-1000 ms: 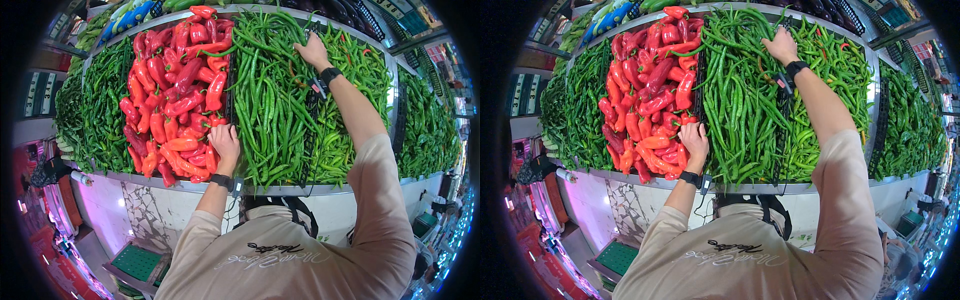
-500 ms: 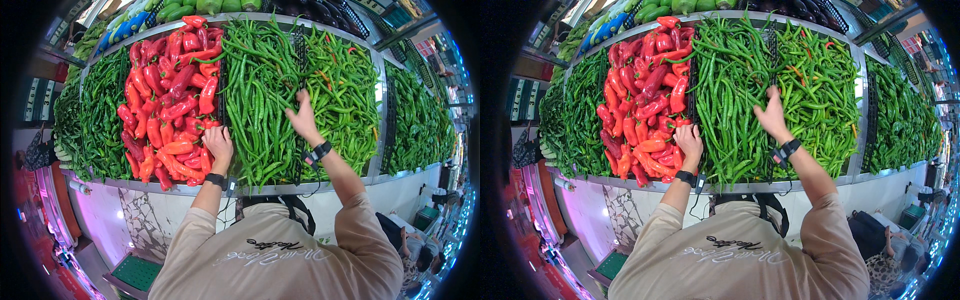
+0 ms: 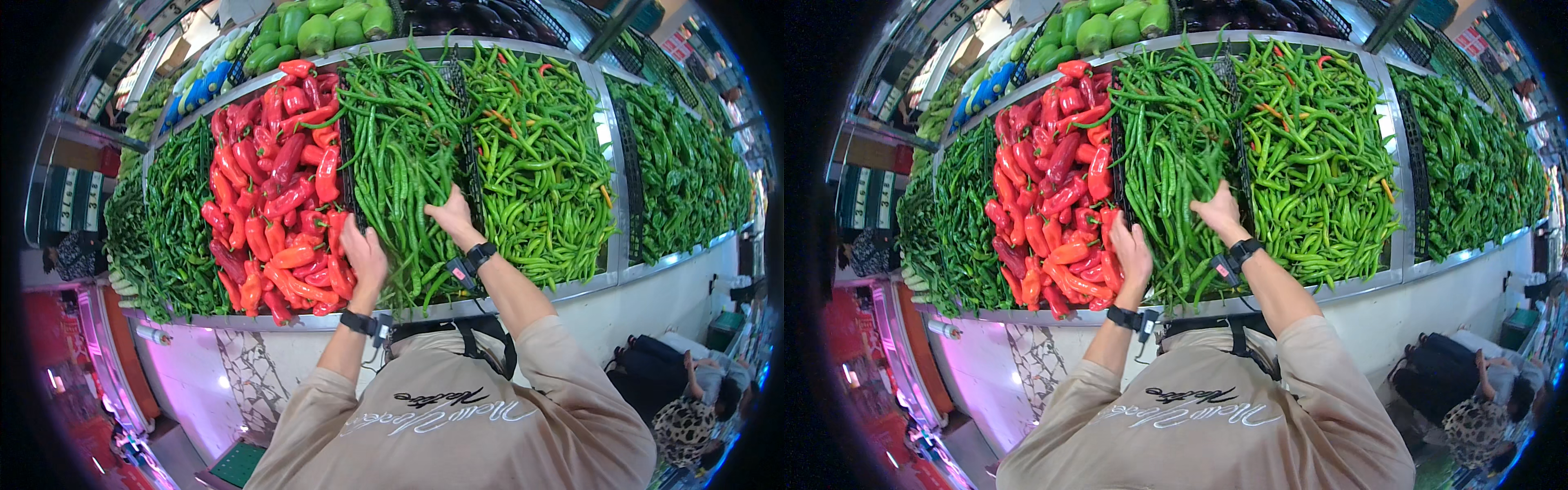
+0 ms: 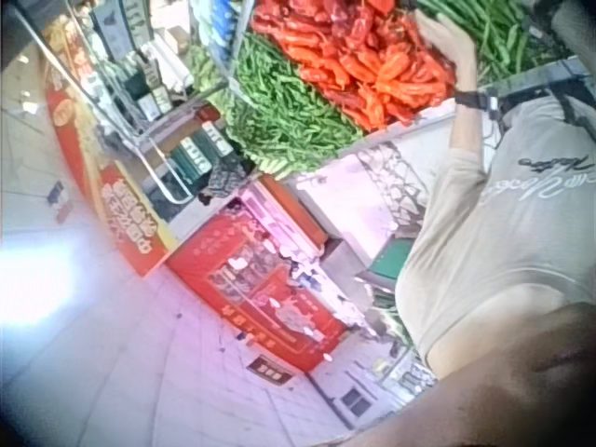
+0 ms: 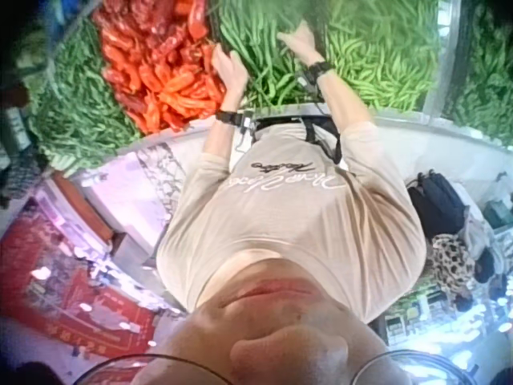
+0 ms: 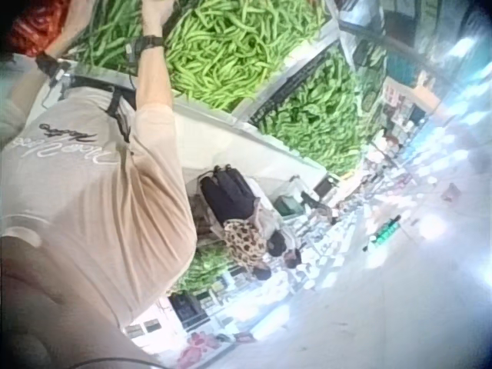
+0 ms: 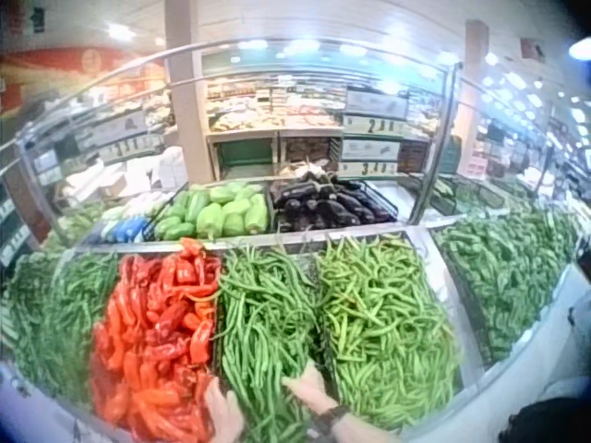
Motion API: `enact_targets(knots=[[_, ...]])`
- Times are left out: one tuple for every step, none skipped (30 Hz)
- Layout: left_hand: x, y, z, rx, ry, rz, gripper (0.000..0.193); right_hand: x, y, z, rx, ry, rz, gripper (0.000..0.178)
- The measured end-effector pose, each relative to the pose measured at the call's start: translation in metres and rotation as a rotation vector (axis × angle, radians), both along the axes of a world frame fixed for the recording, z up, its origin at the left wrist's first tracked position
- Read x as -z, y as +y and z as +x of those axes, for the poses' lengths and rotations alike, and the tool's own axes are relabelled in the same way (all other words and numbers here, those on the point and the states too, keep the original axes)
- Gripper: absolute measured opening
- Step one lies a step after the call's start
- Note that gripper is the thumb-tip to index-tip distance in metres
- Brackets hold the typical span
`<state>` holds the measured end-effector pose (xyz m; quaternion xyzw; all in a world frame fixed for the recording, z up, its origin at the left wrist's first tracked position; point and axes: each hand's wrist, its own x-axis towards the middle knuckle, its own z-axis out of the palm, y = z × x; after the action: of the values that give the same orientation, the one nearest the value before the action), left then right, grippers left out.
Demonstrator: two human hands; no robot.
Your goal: The person sorts and organizes various types of peppers in supermarket bins by hand, moving them between sections and leveling the displays.
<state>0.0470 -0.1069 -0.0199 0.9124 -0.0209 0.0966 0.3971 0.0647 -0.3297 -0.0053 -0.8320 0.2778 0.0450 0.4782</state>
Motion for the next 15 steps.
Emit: enact_targets(knots=[[-0.002, -0.009, -0.01, 0.042, 0.096, -0.113, 0.059, 0.002, 0.01, 0.0, -0.033, -0.007, 0.007, 0.095], [-0.001, -0.017, -0.019, 0.086, 0.138, -0.112, 0.065, -0.014, 0.026, -0.002, -0.078, 0.0, -0.016, 0.095], [0.004, -0.023, -0.022, 0.111, 0.175, -0.072, 0.069, -0.032, 0.041, -0.01, -0.115, 0.012, -0.041, 0.096], [0.003, -0.029, -0.021, 0.094, 0.24, -0.106, 0.071, -0.031, 0.055, -0.017, -0.113, -0.064, -0.08, 0.094], [0.003, -0.034, -0.018, 0.074, 0.304, -0.141, 0.073, -0.034, 0.068, -0.024, -0.112, -0.14, -0.12, 0.093], [0.008, -0.032, -0.011, 0.051, 0.294, -0.27, 0.073, -0.037, 0.078, -0.029, -0.132, -0.172, -0.107, 0.087], [0.001, -0.025, -0.005, 0.089, 0.307, -0.422, 0.072, -0.04, 0.084, -0.032, -0.156, -0.2, -0.065, 0.079], [0.0, -0.016, -0.001, 0.101, 0.364, -0.54, 0.072, -0.05, 0.087, -0.035, -0.204, -0.215, -0.053, 0.075], [0.0, -0.008, 0.0, 0.108, 0.421, -0.658, 0.072, -0.057, 0.091, -0.036, -0.254, -0.231, -0.04, 0.072], [-0.016, -0.011, 0.001, 0.11, 0.48, -0.864, 0.073, -0.046, 0.099, -0.039, -0.253, -0.363, -0.214, 0.066], [-0.038, -0.009, -0.001, 0.051, 0.558, -0.962, 0.066, -0.054, 0.105, -0.039, -0.343, -0.355, -0.198, 0.07], [-0.036, 0.0, 0.001, 0.055, 0.593, -0.997, 0.061, -0.063, 0.108, -0.043, -0.399, -0.316, -0.075, 0.071], [-0.036, 0.014, 0.006, 0.057, 0.622, -1.033, 0.056, -0.075, 0.111, -0.045, -0.457, -0.282, 0.048, 0.073], [-0.039, 0.022, 0.011, 0.091, 0.664, -1.072, 0.046, -0.074, 0.117, -0.045, -0.491, -0.283, 0.068, 0.076], [-0.042, 0.027, 0.012, 0.03, 0.725, -1.098, 0.04, -0.071, 0.123, -0.044, -0.493, -0.294, 0.039, 0.077]])
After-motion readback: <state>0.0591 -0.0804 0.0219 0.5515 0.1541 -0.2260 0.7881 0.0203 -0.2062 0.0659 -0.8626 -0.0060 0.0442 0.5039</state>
